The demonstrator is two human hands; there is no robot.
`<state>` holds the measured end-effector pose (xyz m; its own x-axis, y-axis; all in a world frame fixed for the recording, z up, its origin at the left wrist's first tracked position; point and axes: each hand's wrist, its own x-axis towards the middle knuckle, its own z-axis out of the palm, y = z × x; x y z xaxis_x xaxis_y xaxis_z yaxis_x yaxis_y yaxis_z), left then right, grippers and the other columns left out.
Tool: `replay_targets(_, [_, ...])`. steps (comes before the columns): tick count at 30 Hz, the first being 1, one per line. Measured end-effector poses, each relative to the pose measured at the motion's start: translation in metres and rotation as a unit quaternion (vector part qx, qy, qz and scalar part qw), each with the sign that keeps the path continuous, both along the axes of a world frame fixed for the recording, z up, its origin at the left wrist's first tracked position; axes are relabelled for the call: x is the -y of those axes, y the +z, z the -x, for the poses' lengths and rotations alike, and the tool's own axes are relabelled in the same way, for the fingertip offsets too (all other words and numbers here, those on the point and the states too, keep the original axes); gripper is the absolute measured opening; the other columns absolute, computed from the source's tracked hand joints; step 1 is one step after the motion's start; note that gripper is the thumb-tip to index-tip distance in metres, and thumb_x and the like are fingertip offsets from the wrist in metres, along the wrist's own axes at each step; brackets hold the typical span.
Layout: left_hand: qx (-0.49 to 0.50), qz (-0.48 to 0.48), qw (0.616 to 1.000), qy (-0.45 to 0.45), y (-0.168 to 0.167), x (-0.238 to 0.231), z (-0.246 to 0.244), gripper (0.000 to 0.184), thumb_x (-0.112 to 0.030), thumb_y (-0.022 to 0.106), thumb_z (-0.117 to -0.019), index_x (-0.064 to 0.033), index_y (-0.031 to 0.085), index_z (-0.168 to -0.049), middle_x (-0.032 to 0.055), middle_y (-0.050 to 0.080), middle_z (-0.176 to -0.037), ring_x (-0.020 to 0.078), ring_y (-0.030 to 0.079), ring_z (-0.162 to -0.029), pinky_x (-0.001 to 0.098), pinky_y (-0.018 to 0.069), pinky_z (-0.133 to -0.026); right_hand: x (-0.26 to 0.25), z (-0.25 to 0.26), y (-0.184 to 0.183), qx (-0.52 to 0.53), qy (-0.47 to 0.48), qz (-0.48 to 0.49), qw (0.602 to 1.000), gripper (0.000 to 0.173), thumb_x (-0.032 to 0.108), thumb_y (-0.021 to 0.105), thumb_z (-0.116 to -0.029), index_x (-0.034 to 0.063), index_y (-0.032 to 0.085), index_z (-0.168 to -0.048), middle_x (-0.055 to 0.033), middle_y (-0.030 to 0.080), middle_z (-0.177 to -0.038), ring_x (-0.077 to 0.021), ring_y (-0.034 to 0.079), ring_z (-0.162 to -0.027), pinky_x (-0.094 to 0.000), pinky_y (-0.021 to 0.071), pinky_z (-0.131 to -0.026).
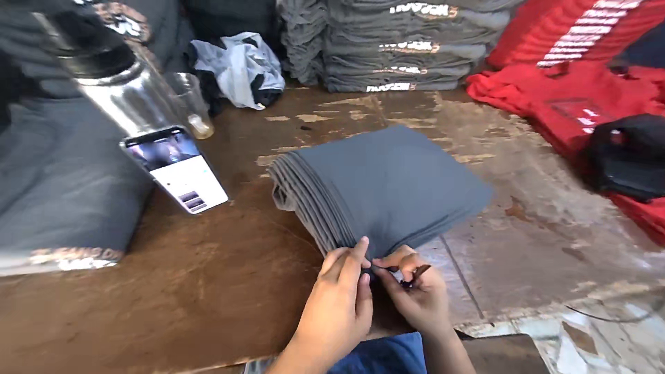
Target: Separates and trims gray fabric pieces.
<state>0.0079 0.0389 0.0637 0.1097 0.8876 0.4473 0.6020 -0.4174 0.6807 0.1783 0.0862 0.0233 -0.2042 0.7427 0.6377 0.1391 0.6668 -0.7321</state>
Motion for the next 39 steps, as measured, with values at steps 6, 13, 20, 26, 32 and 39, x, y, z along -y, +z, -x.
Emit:
replay_targets(6, [-0.001,-0.047,0.999,0.025,-0.003,0.007,0.012,0.054,-0.003,0.057,-0.0892,0.0024,0.054,-0.143,0.0096,0.071,-0.123,0.0208,0.058,-0.124,0.0308,0.0422,-0.111,0.016,0.029,0.011,-0.077,0.034,0.048,0.995,0.021,0.003,0.074,-0.0867,0.0128,0.056,-0.091,0.0035,0.070,-0.091,-0.0009,0.067,-0.090,-0.0144,0.0547,-0.080])
replay_targets(13, [0.022,-0.056,0.998,-0.021,-0.005,0.018,0.011,0.063,-0.004,0.058,-0.0862,-0.0040,0.047,-0.148,0.0023,0.072,-0.106,0.0168,0.061,-0.112,0.0379,0.0463,-0.099,0.026,0.016,0.027,-0.044,-0.009,-0.021,0.999,0.016,0.009,0.071,-0.0942,0.0135,0.056,-0.091,0.0042,0.071,-0.093,-0.0029,0.068,-0.092,-0.0161,0.0554,-0.082])
replay_targets(20, [0.040,-0.144,0.988,-0.046,-0.002,0.010,0.011,0.038,0.000,0.058,-0.0949,-0.0115,0.063,-0.131,0.0006,0.073,-0.098,0.0159,0.061,-0.113,0.0292,0.0430,-0.104,0.049,-0.004,0.043,-0.055,0.083,0.020,0.995,0.018,0.014,0.070,-0.0970,0.0167,0.054,-0.091,0.0065,0.069,-0.093,-0.0021,0.067,-0.087,-0.0169,0.0552,-0.079])
replay_targets(26, [0.200,-0.171,0.962,-0.078,-0.009,-0.008,0.009,0.006,-0.010,0.074,-0.0939,-0.0053,0.076,-0.097,0.0024,0.073,-0.085,0.0071,0.066,-0.087,0.0199,0.0526,-0.085,0.063,-0.029,0.049,0.002,0.234,0.092,0.968,0.025,0.021,0.077,-0.0934,0.0103,0.055,-0.088,-0.0028,0.065,-0.082,-0.0101,0.064,-0.082,-0.0248,0.0515,-0.079])
replay_targets(32, [0.507,0.010,0.854,-0.114,-0.012,-0.002,-0.014,0.006,-0.019,0.067,-0.0989,-0.0148,0.071,-0.098,-0.0099,0.071,-0.089,-0.0031,0.067,-0.078,0.0150,0.0572,-0.070,0.051,-0.027,0.029,0.165,-0.037,0.024,0.985,0.044,0.051,0.058,-0.1016,0.0088,0.052,-0.090,-0.0004,0.052,-0.074,-0.0003,0.050,-0.065,-0.0138,0.0436,-0.059])
replay_targets(39, [0.549,0.027,0.818,-0.166,-0.015,0.006,-0.015,0.006,-0.021,0.062,-0.1027,-0.0167,0.065,-0.101,-0.0082,0.067,-0.093,0.0004,0.065,-0.091,0.0220,0.0557,-0.086,0.045,-0.024,0.022,0.203,-0.117,-0.011,0.972,0.045,0.048,0.055,-0.1037,0.0076,0.055,-0.085,0.0000,0.050,-0.066,-0.0019,0.047,-0.058,-0.0158,0.0404,-0.055])
